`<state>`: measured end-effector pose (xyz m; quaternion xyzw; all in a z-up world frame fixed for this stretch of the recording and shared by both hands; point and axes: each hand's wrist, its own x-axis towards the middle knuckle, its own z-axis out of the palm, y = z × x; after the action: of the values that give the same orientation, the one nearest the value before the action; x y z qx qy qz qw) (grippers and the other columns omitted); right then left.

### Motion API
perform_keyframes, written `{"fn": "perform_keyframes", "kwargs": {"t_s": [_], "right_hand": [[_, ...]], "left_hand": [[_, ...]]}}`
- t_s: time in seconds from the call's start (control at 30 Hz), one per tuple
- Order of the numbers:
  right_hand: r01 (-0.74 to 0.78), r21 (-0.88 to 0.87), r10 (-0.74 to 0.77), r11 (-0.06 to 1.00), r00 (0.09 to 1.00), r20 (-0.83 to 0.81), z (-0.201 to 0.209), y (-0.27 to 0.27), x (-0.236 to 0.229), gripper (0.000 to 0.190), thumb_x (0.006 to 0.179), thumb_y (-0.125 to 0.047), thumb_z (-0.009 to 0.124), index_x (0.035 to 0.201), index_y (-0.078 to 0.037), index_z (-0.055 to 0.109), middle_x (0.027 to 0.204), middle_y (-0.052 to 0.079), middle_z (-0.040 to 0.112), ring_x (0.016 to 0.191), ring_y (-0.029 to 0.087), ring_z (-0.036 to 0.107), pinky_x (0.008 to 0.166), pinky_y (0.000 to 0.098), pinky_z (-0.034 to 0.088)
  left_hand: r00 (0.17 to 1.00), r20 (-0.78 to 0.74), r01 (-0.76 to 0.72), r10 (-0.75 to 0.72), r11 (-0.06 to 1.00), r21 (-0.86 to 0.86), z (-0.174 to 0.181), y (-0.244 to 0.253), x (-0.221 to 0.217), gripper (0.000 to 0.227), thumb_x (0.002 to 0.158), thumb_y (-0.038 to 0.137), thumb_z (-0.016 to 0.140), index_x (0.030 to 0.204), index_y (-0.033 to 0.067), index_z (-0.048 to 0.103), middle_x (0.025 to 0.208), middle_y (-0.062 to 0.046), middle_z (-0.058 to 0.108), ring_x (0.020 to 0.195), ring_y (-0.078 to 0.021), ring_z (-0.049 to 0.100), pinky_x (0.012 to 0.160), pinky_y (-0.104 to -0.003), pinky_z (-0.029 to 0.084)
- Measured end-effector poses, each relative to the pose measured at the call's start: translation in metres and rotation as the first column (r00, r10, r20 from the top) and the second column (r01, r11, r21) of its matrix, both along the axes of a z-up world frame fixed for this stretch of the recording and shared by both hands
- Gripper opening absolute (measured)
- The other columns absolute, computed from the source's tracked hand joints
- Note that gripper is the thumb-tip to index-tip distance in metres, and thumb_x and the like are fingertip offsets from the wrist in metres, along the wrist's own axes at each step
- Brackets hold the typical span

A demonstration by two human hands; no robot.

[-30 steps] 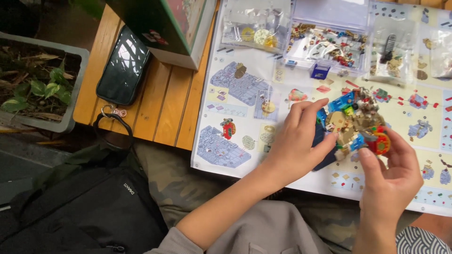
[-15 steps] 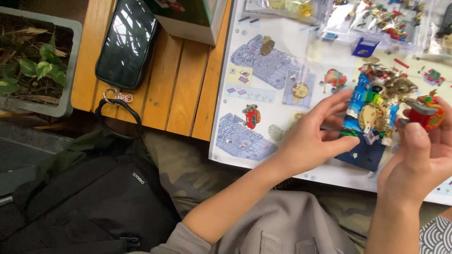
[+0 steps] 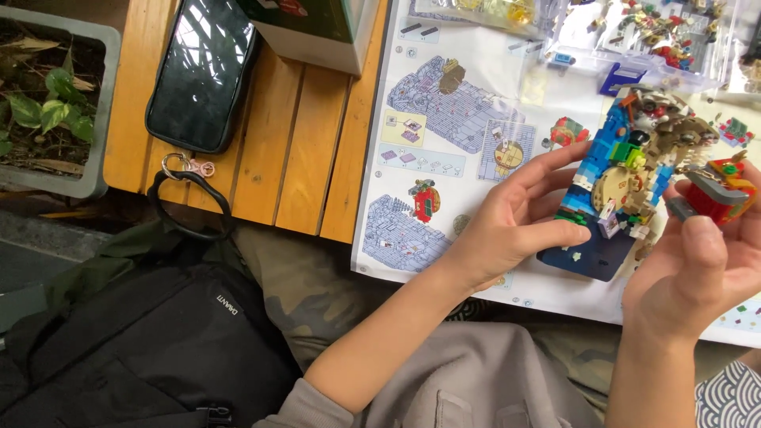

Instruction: Assembling a small building block set on a table following printed instructions.

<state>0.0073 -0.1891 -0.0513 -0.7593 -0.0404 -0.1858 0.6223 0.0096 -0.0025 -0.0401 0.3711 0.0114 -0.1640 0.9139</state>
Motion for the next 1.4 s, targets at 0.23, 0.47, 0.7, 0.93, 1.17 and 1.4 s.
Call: {"fn": "perform_keyframes", "kwargs": {"t_s": [0.23, 0.47, 0.7, 0.93, 1.17, 1.4], "right_hand": [[0.049, 0.05, -0.047, 0.998, 0.999, -0.025, -0.004, -0.007, 0.0, 0.054, 0.096, -0.027, 0.054, 0.145, -0.006, 0.046, 0.139, 0.009, 0.051, 0.119, 0.023, 0.056, 0.108, 0.032, 0.05], [0.043, 0.17, -0.034, 0.985, 0.998, -0.058, -0.002, -0.007, 0.004, 0.055, 0.092, -0.027, 0.062, 0.141, -0.005, 0.05, 0.13, 0.009, 0.054, 0.108, 0.024, 0.061, 0.104, 0.0331, 0.055], [0.022, 0.335, 0.04, 0.942, 0.983, -0.179, 0.005, -0.021, 0.005, 0.063, 0.087, -0.039, 0.067, 0.14, -0.011, 0.049, 0.128, 0.003, 0.056, 0.111, 0.017, 0.064, 0.111, 0.0381, 0.059], [0.031, 0.601, 0.159, 0.799, 0.952, -0.261, 0.033, -0.032, 0.013, 0.039, 0.083, -0.027, 0.065, 0.115, -0.004, 0.058, 0.117, 0.023, 0.066, 0.088, 0.025, 0.068, 0.095, 0.0385, 0.059], [-0.036, 0.752, 0.338, 0.658, 0.906, -0.253, 0.044, -0.044, 0.017, 0.031, 0.09, -0.022, 0.055, 0.115, -0.003, 0.062, 0.108, 0.027, 0.067, 0.083, 0.028, 0.065, 0.078, 0.0379, 0.055], [-0.146, 0.561, 0.319, 0.815, 0.921, -0.224, 0.034, -0.053, 0.028, 0.037, 0.087, -0.022, 0.046, 0.117, -0.001, 0.055, 0.1, 0.033, 0.066, 0.077, 0.031, 0.065, 0.074, 0.0431, 0.057]], "left_hand": [[0.999, 0.03, 0.027, -0.029, 0.997, 0.069, -0.002, -0.002, 0.0, 0.075, 0.082, 0.002, 0.065, 0.151, 0.0154, 0.04, 0.137, -0.01, 0.053, 0.125, -0.0145, 0.053, 0.109, -0.031, 0.047], [0.998, 0.062, 0.012, -0.016, 0.998, 0.068, 0.001, -0.005, 0.003, 0.071, 0.087, 0.006, 0.058, 0.152, 0.0155, 0.03, 0.163, -0.003, 0.026, 0.132, -0.0161, 0.044, 0.105, -0.031, 0.044], [0.996, 0.086, -0.043, 0.036, 0.996, 0.078, -0.005, -0.007, 0.005, 0.076, 0.085, 0.007, 0.061, 0.152, 0.0117, 0.025, 0.161, -0.009, 0.026, 0.14, -0.0216, 0.036, 0.112, -0.036, 0.039], [0.997, 0.021, -0.074, 0.072, 0.986, 0.151, -0.011, -0.004, 0.01, 0.074, 0.081, 0.0, 0.06, 0.15, 0.0048, 0.033, 0.138, -0.009, 0.052, 0.119, -0.0188, 0.054, 0.103, -0.033, 0.046], [0.999, 0.035, -0.027, 0.014, 0.918, 0.396, 0.033, -0.003, 0.031, 0.068, 0.074, -0.003, 0.048, 0.139, 0.0098, 0.039, 0.123, -0.008, 0.052, 0.109, -0.0178, 0.049, 0.077, -0.028, 0.047], [0.99, 0.121, -0.087, 0.066, 0.981, 0.171, -0.001, -0.006, 0.049, 0.087, 0.053, -0.018, 0.043, 0.135, 0.0099, 0.043, 0.113, -0.019, 0.065, 0.102, -0.0298, 0.063, 0.084, -0.041, 0.055]]}}
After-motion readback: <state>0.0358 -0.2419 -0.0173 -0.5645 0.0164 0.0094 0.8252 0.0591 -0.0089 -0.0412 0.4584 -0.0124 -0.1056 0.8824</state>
